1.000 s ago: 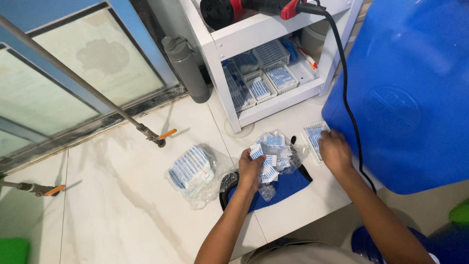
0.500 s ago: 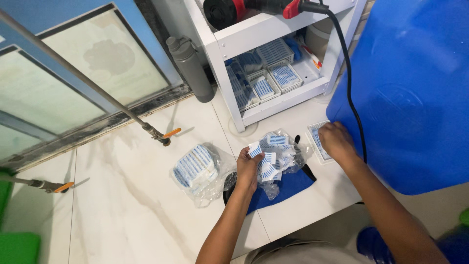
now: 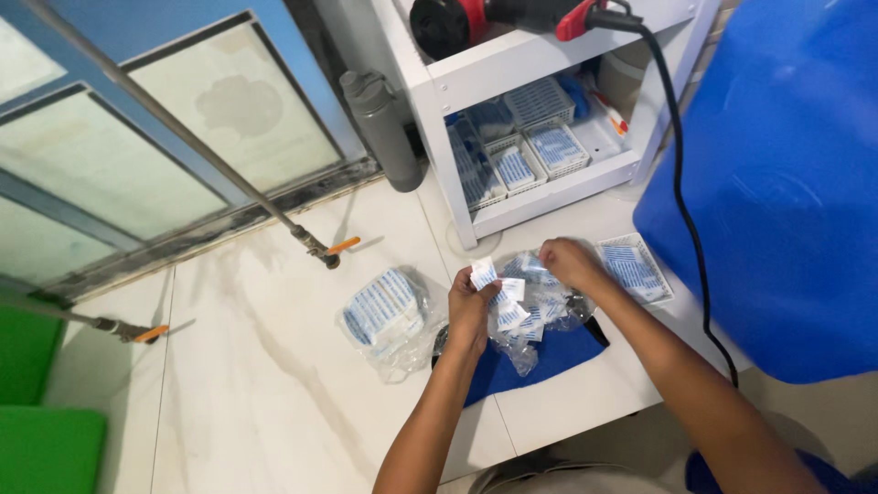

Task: The person repeatedly picks up small white packets from a plastic bag on a table, separates them, and places them into a white plastic tray. The person continues this process, moving packets from the bag to the tray.

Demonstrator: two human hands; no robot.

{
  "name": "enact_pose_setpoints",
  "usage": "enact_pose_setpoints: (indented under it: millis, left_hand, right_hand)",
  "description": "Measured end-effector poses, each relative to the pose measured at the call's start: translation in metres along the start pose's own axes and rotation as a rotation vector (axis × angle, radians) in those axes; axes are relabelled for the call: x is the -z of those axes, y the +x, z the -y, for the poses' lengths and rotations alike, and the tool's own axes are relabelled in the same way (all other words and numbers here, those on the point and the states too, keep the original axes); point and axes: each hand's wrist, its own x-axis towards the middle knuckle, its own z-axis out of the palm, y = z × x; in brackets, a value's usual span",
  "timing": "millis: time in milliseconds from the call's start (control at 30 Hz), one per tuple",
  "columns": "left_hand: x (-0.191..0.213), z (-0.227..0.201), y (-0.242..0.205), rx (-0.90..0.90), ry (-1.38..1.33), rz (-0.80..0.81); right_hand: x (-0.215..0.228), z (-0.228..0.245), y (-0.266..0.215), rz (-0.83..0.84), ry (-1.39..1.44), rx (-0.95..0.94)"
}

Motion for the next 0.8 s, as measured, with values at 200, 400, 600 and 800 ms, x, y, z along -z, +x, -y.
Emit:
enact_pose_setpoints:
  millis: [200, 400, 600, 800]
  left_hand:
    - [-0.021, 0.002, 0.012, 0.005, 0.007, 0.037]
    - [-0.048, 0.014, 0.021, 0.017, -0.013, 0.108]
    - [-0.076, 0.025, 0.039, 0.095, -0.194, 0.128]
    - [-0.099, 0.039, 0.051, 0.108, -0.390, 0.090]
  right_hand:
    - [0.025, 0.025, -0.022, 0.017, 0.640, 0.138]
    - [0.047, 0.056, -0.068, -0.108, 0.474, -0.035]
    - [0.046, 0.037, -0.078, -0.167, 0.687, 0.005]
    - [0.031, 0.010, -0.092, -0.330, 0.959, -0.139]
